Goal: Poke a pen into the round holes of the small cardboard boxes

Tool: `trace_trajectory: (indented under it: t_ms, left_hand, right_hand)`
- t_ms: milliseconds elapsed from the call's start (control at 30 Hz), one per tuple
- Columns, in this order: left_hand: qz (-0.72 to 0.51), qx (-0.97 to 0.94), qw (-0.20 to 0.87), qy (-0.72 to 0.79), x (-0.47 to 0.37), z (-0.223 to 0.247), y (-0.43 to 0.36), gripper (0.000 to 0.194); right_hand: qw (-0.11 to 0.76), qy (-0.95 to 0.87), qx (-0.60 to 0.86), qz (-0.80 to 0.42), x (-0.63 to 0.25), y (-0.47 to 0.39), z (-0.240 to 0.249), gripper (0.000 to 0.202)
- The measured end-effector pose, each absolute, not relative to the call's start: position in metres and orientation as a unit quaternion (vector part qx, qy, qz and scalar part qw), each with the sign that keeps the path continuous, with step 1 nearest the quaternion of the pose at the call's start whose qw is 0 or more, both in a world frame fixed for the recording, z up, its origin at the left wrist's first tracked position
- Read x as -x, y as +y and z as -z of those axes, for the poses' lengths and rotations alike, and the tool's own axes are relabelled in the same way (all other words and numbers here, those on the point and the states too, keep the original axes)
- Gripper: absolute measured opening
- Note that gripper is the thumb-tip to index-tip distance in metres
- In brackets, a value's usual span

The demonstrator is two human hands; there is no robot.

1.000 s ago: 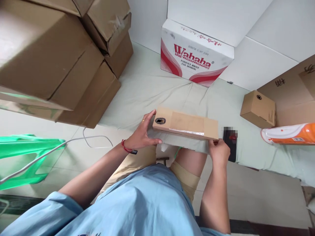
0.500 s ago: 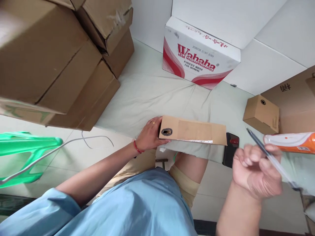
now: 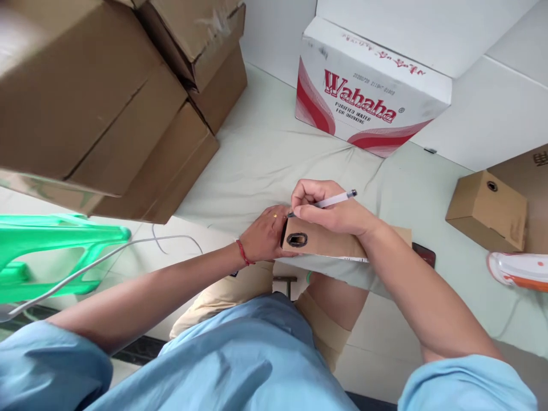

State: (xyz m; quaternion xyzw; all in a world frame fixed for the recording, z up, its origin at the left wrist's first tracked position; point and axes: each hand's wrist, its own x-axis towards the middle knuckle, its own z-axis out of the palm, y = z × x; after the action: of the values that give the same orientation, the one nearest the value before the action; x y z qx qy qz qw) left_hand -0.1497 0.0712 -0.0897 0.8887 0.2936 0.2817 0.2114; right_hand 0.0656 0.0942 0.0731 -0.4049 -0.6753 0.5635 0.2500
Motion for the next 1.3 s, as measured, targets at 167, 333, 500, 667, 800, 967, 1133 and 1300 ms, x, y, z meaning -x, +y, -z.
trace_trajectory:
  t_ms: [167,333,500,667,800,967,1133,1300]
  left_hand:
    - [-0.275,-0.891,0.208,0.294,0.15,0.092,0.07,0.092]
    - [-0.278,-0.89,0.201,0.301,0.15,0.092,0.067,0.085]
    - [-0.274,-0.889,0.211,0.301,0.15,0.088,0.067,0.083]
    - [-0.266,-0.89,0.208,0.305,0.148,0.086,0.067,0.078]
    - [-0.258,-0.892,0.203,0.31,0.147,0.085,0.067,0.078]
    - [-0.246,-0.893,0.209,0.314,0.148,0.086,0.067,0.08]
    - [-0.26,-0.889,0.22,0.307,0.149,0.089,0.067,0.085]
    - [-0.26,-0.892,0.211,0.305,0.149,0.091,0.067,0.095]
  right_hand:
    - [0.253,-0.66,0.408,-0.578,-0.066,0.087,-0.073,0.01]
    - [0.227,-0.701,0.38,-0.559,-0.066,0.083,-0.078,0.004]
    - [0.254,-0.738,0.384,-0.493,-0.069,0.084,-0.075,0.012]
    - [0.24,-0.766,0.345,-0.487,-0.068,0.083,-0.074,0.015]
    - [0.231,-0.77,0.317,-0.503,-0.066,0.083,-0.077,0.016]
    - [0.223,-0.758,0.341,-0.51,-0.065,0.082,-0.077,0.015]
    - [0.236,-0.76,0.34,-0.501,-0.068,0.084,-0.075,0.016]
    - [0.218,-0.767,0.356,-0.487,-0.072,0.084,-0.075,0.017]
